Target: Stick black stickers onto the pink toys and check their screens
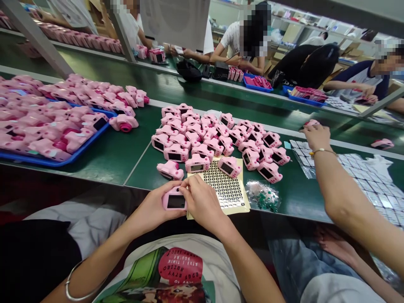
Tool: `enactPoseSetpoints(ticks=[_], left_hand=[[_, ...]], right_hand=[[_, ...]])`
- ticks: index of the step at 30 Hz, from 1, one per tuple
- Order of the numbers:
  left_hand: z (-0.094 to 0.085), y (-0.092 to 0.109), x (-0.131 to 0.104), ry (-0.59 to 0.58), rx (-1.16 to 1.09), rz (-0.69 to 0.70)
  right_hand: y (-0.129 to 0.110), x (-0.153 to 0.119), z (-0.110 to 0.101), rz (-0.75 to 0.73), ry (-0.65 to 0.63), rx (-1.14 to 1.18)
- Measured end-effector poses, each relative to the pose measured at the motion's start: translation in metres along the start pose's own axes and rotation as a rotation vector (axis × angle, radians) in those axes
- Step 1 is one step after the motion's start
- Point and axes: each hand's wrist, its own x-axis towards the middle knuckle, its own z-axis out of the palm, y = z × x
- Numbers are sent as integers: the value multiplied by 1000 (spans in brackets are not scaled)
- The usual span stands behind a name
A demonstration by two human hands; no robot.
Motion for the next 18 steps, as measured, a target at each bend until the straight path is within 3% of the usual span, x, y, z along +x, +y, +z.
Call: enactPoseSetpoints(ticks=[9,18], left_hand=[[2,4,-4,27,115,-2],[5,11,-7,55,218,-6]], right_hand=[[-3,0,1,-8,-36,-59],[-8,-3,4,-2,21,-107]])
